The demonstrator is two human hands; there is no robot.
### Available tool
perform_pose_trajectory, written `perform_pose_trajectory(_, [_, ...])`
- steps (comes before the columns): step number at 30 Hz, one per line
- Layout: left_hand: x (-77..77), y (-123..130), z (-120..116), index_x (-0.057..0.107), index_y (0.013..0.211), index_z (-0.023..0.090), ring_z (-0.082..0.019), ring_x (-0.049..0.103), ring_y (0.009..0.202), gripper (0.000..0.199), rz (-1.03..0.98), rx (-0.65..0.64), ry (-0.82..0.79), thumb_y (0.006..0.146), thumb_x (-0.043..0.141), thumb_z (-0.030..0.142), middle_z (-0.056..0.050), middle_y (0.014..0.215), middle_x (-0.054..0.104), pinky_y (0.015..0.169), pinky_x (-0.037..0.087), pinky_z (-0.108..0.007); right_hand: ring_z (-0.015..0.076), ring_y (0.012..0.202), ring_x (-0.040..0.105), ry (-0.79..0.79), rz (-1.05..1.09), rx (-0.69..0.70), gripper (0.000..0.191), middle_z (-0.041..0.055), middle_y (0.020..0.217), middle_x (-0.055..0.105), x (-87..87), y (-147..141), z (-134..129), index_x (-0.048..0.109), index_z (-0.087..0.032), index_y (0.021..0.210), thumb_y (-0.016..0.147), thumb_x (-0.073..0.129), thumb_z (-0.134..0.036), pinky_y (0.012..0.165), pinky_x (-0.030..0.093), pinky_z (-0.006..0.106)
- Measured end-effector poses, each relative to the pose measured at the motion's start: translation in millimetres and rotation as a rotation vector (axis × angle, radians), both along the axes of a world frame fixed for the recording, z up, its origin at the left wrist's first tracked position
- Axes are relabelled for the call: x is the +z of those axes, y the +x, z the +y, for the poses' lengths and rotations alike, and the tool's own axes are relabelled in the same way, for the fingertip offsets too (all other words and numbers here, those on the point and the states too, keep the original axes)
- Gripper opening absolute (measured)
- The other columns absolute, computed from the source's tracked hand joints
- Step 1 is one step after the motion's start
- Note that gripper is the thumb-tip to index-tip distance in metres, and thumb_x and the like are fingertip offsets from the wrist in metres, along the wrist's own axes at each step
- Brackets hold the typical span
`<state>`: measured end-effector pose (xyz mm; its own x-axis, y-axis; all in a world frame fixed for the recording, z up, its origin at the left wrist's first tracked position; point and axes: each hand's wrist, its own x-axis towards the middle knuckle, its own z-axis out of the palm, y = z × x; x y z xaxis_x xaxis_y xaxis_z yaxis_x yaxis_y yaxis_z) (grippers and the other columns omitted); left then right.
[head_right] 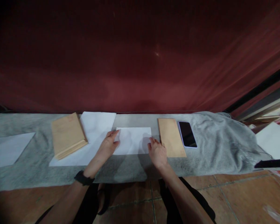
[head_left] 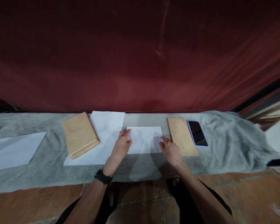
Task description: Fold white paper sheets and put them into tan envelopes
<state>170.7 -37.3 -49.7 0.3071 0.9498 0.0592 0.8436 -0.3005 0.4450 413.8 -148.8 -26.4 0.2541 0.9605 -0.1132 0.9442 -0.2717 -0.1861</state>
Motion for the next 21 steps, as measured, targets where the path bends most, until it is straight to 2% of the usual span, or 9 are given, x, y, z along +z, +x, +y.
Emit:
perform_pose_trajectory(3, [8.2,2,-7,0.057,0.141,0.013,-0.027,0.069,0.107,0.054,0.097,0.019,0.057,0.087,0.056,0.013,-0.018,0.141,0.058,0.102,0.055,-0.043,0.0247,0.109,0.070,0.072,-0.039,0.011,0.035,0.0117,0.120,0.073,-3.1,1,-1,0.063,-0.020,0.134,0.104,0.046,-0.027,0.094,0.051,0.035])
perform_pose_trajectory(7, [9.7,17,-27,0.057,0.141,0.013,-0.035,0.060,0.125,0.047,0.168,0.006,0.233,0.097,0.046,0.022,-0.021,0.141,0.059,0.106,0.049,-0.054,0.0294,0.118,0.064,0.222,0.015,0.084,0.040,0.0165,0.124,0.070,-10.1,-6,0,0.062,-0.014,0.136,0.104,0.046,-0.031,0.104,0.049,0.043])
perform_pose_trajectory(8, [6.6,23,-35,0.054,0.144,0.011,-0.035,0.056,0.131,0.048,0.150,-0.026,0.257,0.099,0.042,0.024,-0.021,0.144,0.057,0.108,0.047,-0.053,0.0296,0.123,0.061,0.267,0.065,0.122,0.043,0.0172,0.130,0.068,-12.8,-10,-1,0.059,-0.013,0.139,0.105,0.043,-0.034,0.107,0.049,0.043])
perform_pose_trajectory(11, [-8.1,40,-63,0.039,0.154,0.009,-0.032,0.034,0.151,0.055,0.121,-0.224,0.292,0.102,0.034,0.026,-0.019,0.159,0.044,0.121,0.034,-0.054,0.0263,0.141,0.048,0.364,0.225,0.266,0.054,0.0161,0.151,0.055,-22.8,-29,-6,0.048,-0.011,0.150,0.109,0.030,-0.041,0.117,0.042,0.044])
perform_pose_trajectory(13, [-17.7,46,-79,0.027,0.160,0.008,-0.029,0.028,0.155,0.060,0.141,-0.318,0.303,0.101,0.029,0.019,-0.019,0.163,0.038,0.123,0.030,-0.054,0.0239,0.149,0.039,0.367,0.284,0.356,0.058,0.0145,0.158,0.047,-29.9,-42,-12,0.040,-0.011,0.156,0.110,0.024,-0.043,0.123,0.036,0.045])
perform_pose_trajectory(15, [-23.7,47,-90,0.021,0.161,0.008,-0.029,0.027,0.155,0.063,0.179,-0.359,0.310,0.099,0.029,0.017,-0.021,0.164,0.035,0.123,0.029,-0.056,0.0229,0.153,0.032,0.349,0.301,0.405,0.061,0.0143,0.163,0.040,-36.2,-51,-17,0.032,-0.010,0.160,0.109,0.023,-0.045,0.126,0.032,0.046])
perform_pose_trajectory(18, [-26.2,46,-95,0.020,0.161,0.006,-0.031,0.025,0.155,0.065,0.223,-0.352,0.318,0.099,0.031,0.017,-0.022,0.164,0.033,0.123,0.030,-0.055,0.0233,0.155,0.027,0.326,0.270,0.401,0.064,0.0149,0.165,0.034,-43.0,-58,-23,0.027,-0.010,0.161,0.109,0.023,-0.047,0.127,0.028,0.047])
perform_pose_trajectory(21, [-27.7,45,-95,0.018,0.161,0.004,-0.031,0.023,0.156,0.066,0.234,-0.335,0.334,0.098,0.032,0.015,-0.022,0.165,0.032,0.124,0.029,-0.055,0.0250,0.155,0.027,0.305,0.213,0.375,0.067,0.0161,0.165,0.034,-46.6,-58,-25,0.030,-0.008,0.160,0.108,0.024,-0.050,0.128,0.026,0.048])
